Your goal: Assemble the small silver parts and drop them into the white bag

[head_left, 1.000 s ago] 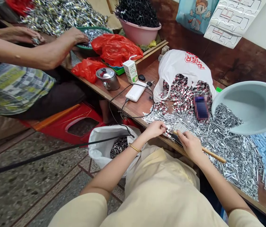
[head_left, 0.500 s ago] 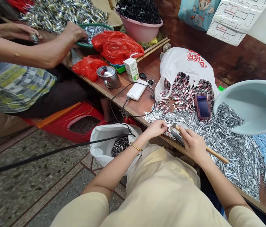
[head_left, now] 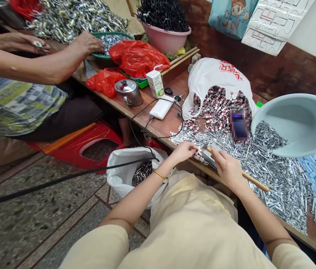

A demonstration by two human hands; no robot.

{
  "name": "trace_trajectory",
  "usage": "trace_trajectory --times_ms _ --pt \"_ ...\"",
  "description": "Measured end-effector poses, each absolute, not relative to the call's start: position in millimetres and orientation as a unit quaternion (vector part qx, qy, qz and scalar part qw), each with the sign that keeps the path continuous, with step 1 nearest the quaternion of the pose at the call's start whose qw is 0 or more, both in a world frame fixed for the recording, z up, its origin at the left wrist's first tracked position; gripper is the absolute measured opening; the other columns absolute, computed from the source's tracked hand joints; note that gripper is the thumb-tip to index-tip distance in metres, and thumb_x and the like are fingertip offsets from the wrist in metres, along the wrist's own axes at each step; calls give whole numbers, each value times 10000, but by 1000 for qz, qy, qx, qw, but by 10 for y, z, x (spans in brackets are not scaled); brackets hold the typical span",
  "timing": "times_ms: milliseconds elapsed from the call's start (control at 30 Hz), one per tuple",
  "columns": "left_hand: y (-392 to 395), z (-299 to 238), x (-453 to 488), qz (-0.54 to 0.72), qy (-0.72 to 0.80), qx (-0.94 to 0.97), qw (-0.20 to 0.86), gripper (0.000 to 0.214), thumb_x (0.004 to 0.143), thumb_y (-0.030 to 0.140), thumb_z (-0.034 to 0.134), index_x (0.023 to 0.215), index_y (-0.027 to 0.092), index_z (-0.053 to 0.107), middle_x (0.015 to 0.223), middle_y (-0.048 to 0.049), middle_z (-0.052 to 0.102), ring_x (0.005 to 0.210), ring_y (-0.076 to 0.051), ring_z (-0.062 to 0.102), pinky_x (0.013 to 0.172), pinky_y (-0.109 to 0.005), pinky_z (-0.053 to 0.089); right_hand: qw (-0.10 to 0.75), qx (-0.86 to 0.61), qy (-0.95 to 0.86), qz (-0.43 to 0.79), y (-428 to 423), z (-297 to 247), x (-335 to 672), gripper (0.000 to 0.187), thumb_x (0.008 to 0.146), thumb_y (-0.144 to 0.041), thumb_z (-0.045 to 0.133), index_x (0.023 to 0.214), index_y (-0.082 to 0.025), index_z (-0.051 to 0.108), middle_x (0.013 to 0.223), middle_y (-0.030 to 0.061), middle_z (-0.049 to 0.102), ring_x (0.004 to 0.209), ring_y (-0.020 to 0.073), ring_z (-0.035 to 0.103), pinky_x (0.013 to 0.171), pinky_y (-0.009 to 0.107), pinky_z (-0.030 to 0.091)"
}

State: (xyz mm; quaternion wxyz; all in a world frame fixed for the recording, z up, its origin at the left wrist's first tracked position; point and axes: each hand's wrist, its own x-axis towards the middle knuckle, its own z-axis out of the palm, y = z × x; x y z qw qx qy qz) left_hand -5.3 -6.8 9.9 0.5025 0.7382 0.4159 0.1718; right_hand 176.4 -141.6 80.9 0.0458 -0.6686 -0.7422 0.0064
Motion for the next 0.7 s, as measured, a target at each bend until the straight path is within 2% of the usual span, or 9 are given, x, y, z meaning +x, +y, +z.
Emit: trace_trajectory --times_ms 167,333,467,600,700 --pt "-70 94 -47 166 421 726 518 170 751 216 582 753 145 737 620 -13 690 585 -146 618 564 -220 430 -10 -662 -748 43 -1350 809 1722 459 1009 -192 393 1435 -259 551 901 82 694 722 187 610 595 279 347" --pt "-49 41 -33 173 418 720 527 183 764 228 586 785 141 746 663 -28 719 615 -158 643 585 -229 457 9 -673 -739 26 -1328 830 1705 473 1023 -221 362 1464 -268 524 964 91 697 761 194 623 600 283 349" --pt "-82 79 -61 168 434 714 523 140 767 198 606 773 139 733 677 -36 722 627 -169 652 614 -249 483 7 -670 -741 39 -1338 732 1789 457 1017 -229 402 1438 -300 564 906 66 697 701 180 601 589 276 326" --pt "-292 218 -143 333 437 652 523 182 843 255 602 917 149 732 880 -72 761 820 -190 697 790 -294 541 96 -717 -690 -22 -1442 542 2030 466 1024 -203 377 1427 -321 579 1009 72 698 814 181 610 643 263 357" --pt "-492 317 -135 482 389 594 514 201 899 328 589 902 180 725 994 -87 745 995 -213 692 947 -347 533 125 -726 -674 -62 -1544 362 2164 492 988 -137 385 1381 -310 626 1117 91 672 903 196 590 742 280 413"
